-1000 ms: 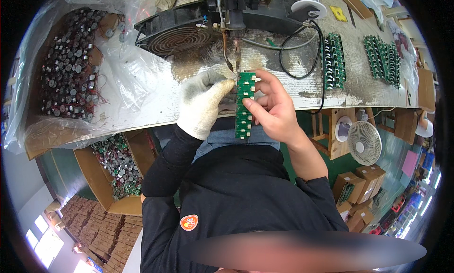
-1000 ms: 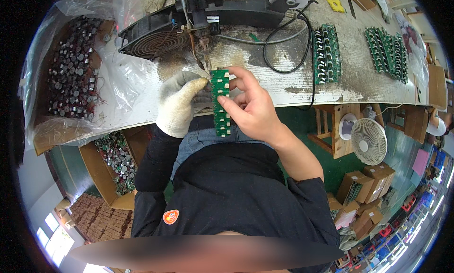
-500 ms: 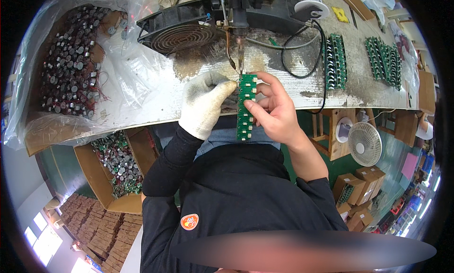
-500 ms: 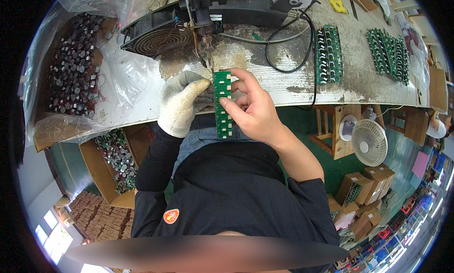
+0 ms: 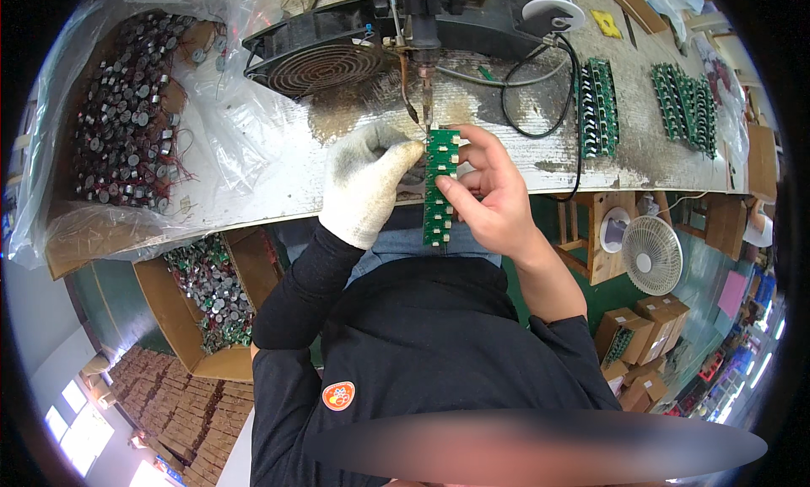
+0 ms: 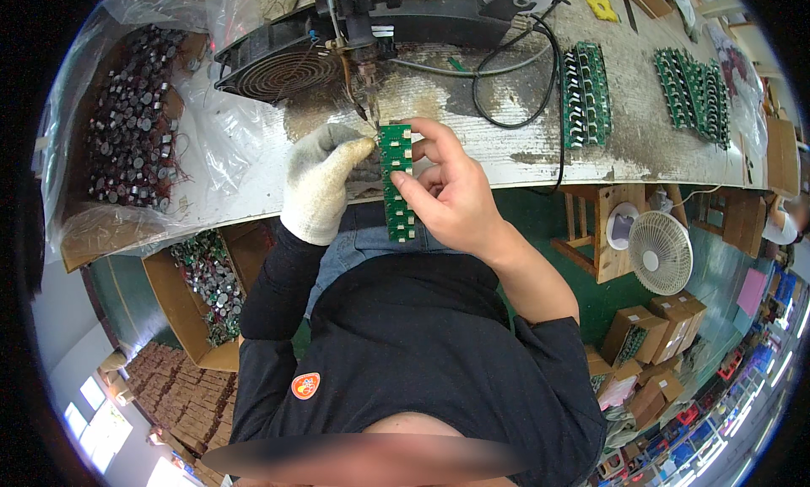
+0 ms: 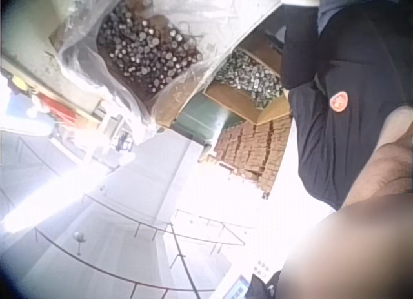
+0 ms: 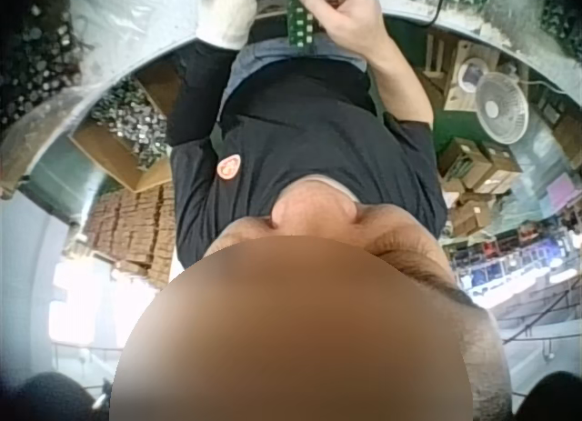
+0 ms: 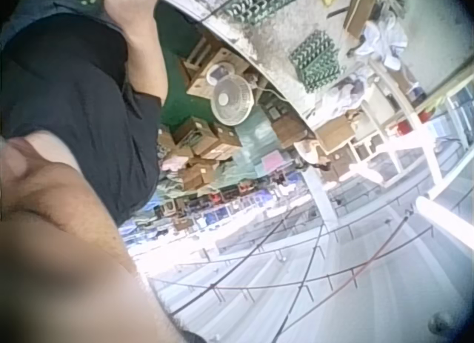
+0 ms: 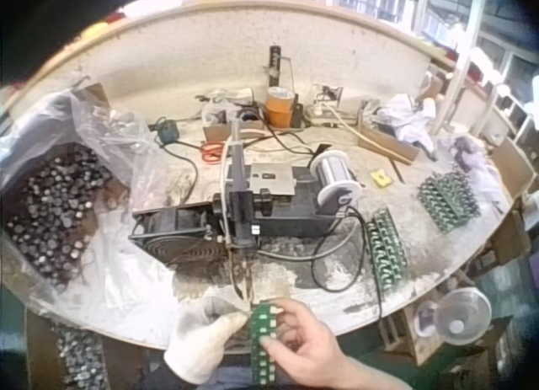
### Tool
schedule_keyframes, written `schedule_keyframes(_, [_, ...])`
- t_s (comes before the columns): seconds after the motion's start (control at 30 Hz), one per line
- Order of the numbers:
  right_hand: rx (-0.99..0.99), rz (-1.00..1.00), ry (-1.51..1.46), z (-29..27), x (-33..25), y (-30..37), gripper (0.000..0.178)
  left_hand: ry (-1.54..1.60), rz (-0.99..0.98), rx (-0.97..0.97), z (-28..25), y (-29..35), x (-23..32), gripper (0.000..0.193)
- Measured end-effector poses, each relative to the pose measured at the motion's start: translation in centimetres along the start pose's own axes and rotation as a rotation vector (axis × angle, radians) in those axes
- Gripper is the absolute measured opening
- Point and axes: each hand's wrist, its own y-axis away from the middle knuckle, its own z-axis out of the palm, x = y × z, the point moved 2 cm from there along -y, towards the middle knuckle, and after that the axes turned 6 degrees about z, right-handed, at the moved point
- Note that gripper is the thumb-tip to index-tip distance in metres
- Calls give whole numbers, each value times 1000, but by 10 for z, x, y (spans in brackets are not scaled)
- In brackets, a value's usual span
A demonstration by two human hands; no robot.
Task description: The person solders electronic components onto a printed circuit board using a soldering iron, taking capacitors from a storage box and attaching them to the board. The finished boards are then placed in a designated area.
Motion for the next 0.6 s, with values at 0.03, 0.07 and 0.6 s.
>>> schedule_keyframes(0.03, [3,0,1,-1,2,0,54,25,-12,3,1,0,0,14])
schedule_keyframes(0.07, [6,5,6,-1,6,0,54,25,-13,1,1,0,-3,14])
schedule_keyframes(0.6, [71,143,-161,-9,10,-8,56,-583,499,515,-107,8,20,23])
